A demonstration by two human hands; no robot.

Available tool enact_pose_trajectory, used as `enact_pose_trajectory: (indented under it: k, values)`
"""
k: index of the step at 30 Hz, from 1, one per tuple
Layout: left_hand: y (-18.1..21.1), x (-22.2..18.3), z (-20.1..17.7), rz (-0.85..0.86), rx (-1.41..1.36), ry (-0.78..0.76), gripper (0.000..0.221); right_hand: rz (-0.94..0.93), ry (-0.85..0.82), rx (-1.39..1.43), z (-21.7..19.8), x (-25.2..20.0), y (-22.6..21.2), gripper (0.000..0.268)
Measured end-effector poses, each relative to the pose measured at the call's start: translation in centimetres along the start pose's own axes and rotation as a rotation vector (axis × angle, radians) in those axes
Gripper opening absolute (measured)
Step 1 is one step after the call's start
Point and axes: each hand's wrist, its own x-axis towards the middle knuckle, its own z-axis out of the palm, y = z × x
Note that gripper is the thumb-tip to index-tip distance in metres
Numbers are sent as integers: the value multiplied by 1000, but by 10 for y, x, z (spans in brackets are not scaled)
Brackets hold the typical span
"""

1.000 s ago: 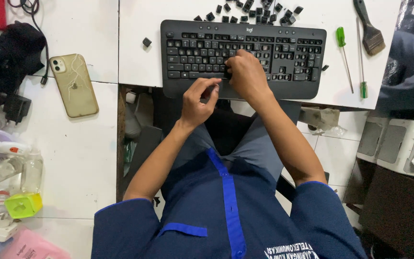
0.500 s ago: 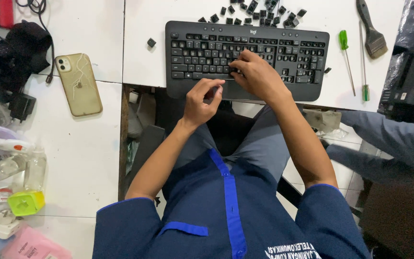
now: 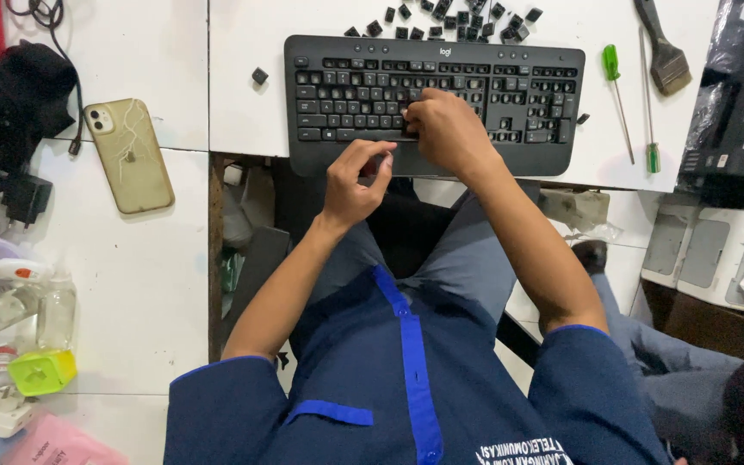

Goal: Attaching individual keycaps to a computer keyboard base on a repair bench.

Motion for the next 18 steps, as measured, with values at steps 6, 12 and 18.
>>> enact_pose_trajectory:
  k: [6, 12, 18]
  values:
    - [5, -2, -8, 12, 40, -139, 22, 178, 49, 32, 19, 8, -14, 17]
    - [9, 0, -9, 27, 58, -148, 22, 263, 130, -59, 37, 7, -26, 16]
    - [5, -1, -8, 56, 86, -152, 21, 156, 43, 414, -25, -1, -7, 15]
